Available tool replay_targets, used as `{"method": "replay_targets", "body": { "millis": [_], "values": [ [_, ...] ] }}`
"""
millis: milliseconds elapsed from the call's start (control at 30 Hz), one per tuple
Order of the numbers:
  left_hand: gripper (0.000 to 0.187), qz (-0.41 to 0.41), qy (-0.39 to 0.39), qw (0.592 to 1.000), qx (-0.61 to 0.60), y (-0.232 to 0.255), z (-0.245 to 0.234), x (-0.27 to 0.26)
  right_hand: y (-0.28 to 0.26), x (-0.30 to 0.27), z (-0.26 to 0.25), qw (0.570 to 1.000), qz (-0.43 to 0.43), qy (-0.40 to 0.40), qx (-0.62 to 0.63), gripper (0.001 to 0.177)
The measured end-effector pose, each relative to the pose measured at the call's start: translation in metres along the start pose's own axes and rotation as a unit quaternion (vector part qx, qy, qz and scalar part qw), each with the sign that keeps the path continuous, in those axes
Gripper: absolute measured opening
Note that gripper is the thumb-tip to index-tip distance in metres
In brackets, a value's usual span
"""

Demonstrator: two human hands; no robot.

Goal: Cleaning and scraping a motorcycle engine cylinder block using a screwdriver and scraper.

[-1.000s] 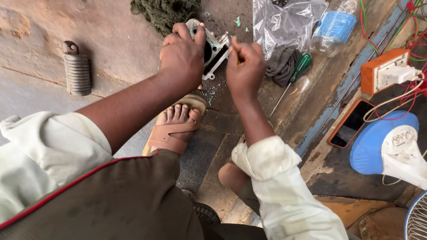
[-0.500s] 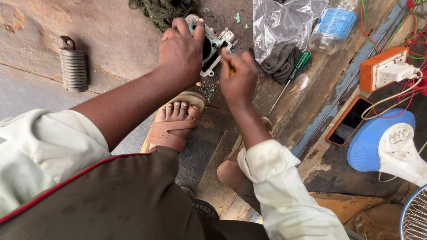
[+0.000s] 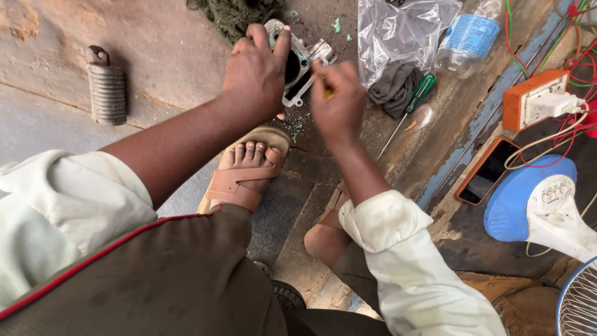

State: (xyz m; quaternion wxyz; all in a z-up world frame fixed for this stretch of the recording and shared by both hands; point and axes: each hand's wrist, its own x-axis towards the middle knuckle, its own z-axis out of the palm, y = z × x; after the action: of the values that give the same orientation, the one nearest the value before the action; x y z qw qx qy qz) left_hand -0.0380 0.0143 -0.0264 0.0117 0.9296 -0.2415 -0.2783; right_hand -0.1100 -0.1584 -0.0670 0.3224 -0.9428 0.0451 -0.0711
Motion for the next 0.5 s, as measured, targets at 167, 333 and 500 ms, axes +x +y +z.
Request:
{"method": "replay_targets", "body": {
  "millis": [167, 333, 500],
  "values": [
    [0.145, -0.005, -0.017, 1.000, 0.010, 0.000, 0.000, 0.003, 0.016, 0.009, 0.002, 1.000, -0.007, 0.008, -0.017, 0.005],
    [0.146, 0.012, -0.002, 1.000, 0.023, 0.000, 0.002, 0.004, 0.001, 0.002, -0.006, 0.999, -0.036, 0.013, -0.013, 0.004],
    [0.146, 0.011, 0.017, 1.000, 0.013, -0.004, 0.010, 0.007, 0.010, 0.013, -0.005, 0.999, -0.014, 0.023, -0.026, 0.005]
  ]
}}
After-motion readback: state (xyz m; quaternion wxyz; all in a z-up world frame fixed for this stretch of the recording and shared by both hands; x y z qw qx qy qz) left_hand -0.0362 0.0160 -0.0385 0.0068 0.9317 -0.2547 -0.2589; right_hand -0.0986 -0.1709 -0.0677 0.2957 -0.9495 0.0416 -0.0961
